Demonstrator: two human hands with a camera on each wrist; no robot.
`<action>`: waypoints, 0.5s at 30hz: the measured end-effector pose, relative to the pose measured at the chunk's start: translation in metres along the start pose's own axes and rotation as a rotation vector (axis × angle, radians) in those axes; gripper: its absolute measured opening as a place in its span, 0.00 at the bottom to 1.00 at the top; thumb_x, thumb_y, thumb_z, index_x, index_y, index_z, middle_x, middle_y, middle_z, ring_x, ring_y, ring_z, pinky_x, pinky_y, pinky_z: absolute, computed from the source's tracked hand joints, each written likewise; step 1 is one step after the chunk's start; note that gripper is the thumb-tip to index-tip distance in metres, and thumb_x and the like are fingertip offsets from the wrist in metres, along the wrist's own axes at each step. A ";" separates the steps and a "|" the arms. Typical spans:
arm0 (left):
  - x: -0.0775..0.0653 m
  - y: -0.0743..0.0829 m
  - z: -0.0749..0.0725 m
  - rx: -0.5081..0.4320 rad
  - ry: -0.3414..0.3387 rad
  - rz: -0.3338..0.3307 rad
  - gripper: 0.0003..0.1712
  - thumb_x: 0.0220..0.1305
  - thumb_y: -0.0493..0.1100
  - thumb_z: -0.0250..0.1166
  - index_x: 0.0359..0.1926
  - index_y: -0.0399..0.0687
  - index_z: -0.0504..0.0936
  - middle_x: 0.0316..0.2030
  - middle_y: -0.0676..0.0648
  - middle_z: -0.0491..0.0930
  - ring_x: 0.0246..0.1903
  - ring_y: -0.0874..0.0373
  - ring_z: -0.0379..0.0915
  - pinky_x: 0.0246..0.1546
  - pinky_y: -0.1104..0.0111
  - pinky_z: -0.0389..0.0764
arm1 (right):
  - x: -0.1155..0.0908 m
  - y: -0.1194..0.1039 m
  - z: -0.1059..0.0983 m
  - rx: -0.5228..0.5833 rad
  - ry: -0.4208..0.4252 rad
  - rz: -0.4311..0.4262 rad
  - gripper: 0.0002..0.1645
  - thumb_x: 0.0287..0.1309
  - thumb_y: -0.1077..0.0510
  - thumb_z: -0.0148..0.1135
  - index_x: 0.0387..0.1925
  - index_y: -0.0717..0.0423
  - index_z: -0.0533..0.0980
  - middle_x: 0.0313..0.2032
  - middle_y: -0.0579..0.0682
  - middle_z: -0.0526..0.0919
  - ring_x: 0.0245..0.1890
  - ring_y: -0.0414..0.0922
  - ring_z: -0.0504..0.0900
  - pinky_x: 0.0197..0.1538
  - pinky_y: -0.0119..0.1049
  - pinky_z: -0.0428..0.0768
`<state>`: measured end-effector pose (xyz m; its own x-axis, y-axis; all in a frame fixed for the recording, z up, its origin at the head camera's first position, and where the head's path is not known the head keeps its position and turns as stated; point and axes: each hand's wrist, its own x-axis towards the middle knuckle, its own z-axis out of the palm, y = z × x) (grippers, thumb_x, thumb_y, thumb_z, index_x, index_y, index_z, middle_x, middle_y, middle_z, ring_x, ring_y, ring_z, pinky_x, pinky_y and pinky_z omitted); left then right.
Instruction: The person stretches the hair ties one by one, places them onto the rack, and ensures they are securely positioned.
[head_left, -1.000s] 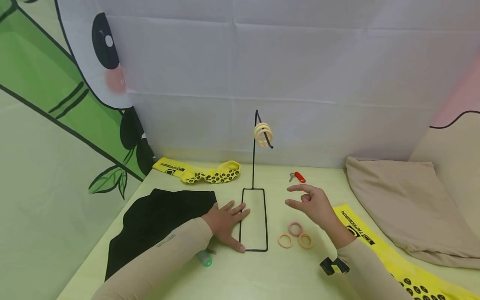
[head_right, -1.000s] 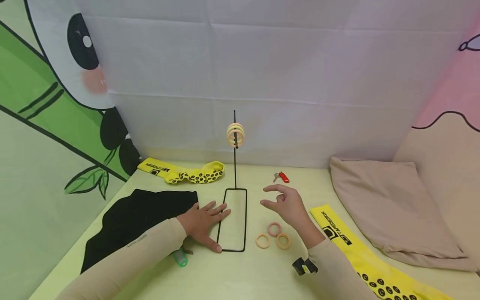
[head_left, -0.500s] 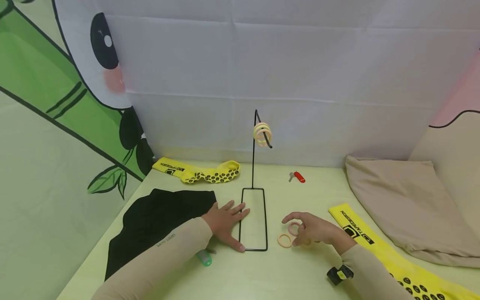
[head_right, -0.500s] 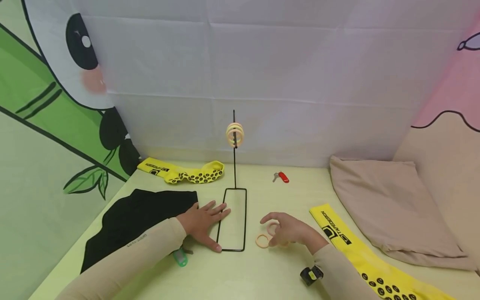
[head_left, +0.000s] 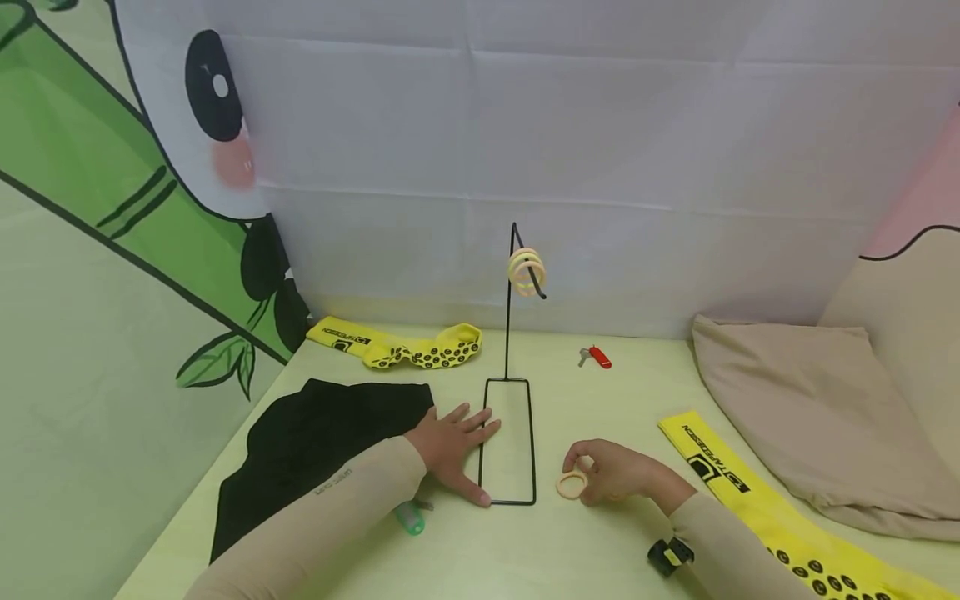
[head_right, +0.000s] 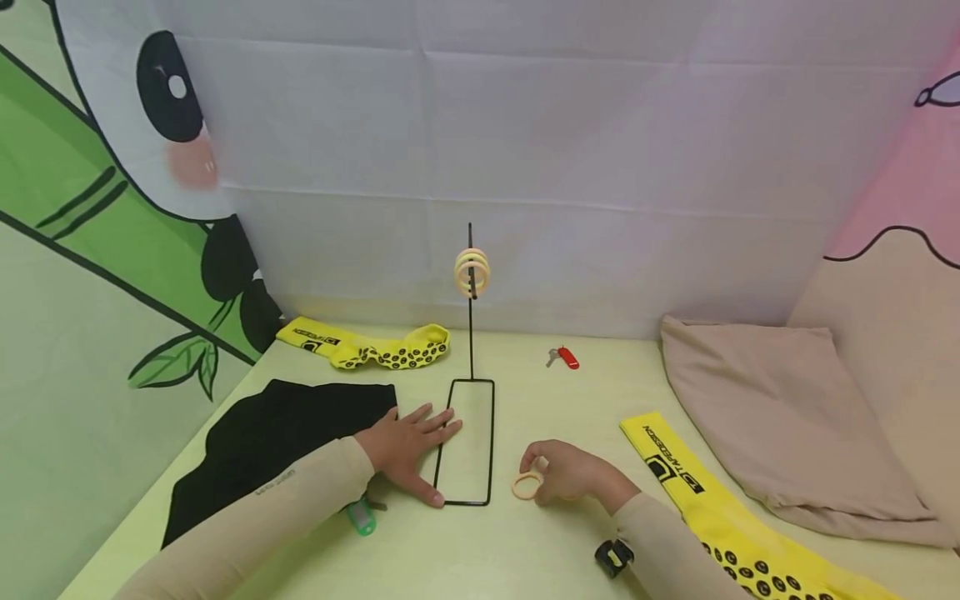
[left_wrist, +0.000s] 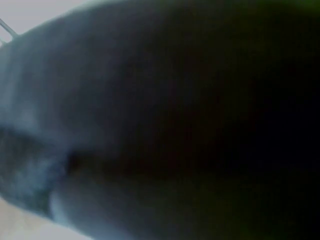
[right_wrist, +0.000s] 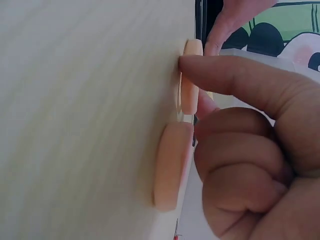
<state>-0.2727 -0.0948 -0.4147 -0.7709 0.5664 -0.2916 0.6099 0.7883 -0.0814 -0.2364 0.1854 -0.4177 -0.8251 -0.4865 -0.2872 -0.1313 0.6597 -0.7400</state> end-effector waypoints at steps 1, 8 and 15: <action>0.000 0.000 0.000 -0.001 0.001 0.000 0.65 0.35 0.85 0.54 0.72 0.65 0.43 0.73 0.56 0.41 0.72 0.47 0.38 0.62 0.38 0.52 | 0.000 0.000 0.000 0.000 0.005 0.001 0.20 0.42 0.71 0.66 0.38 0.53 0.73 0.30 0.50 0.72 0.20 0.41 0.64 0.24 0.32 0.64; 0.000 0.001 0.000 0.002 0.004 0.001 0.65 0.35 0.85 0.54 0.72 0.65 0.44 0.73 0.56 0.41 0.72 0.47 0.38 0.62 0.39 0.52 | -0.001 -0.007 0.002 0.028 0.112 -0.103 0.15 0.49 0.67 0.64 0.41 0.60 0.72 0.16 0.44 0.64 0.15 0.37 0.59 0.18 0.27 0.61; -0.002 0.001 -0.002 -0.009 0.014 0.000 0.65 0.35 0.84 0.55 0.72 0.64 0.44 0.73 0.55 0.42 0.72 0.47 0.39 0.62 0.39 0.53 | -0.008 -0.026 0.001 0.104 0.263 -0.159 0.19 0.49 0.64 0.66 0.45 0.59 0.71 0.11 0.41 0.55 0.12 0.36 0.52 0.16 0.26 0.55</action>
<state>-0.2710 -0.0948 -0.4120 -0.7732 0.5697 -0.2785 0.6084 0.7903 -0.0723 -0.2261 0.1713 -0.3971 -0.9145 -0.4046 -0.0062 -0.2240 0.5188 -0.8250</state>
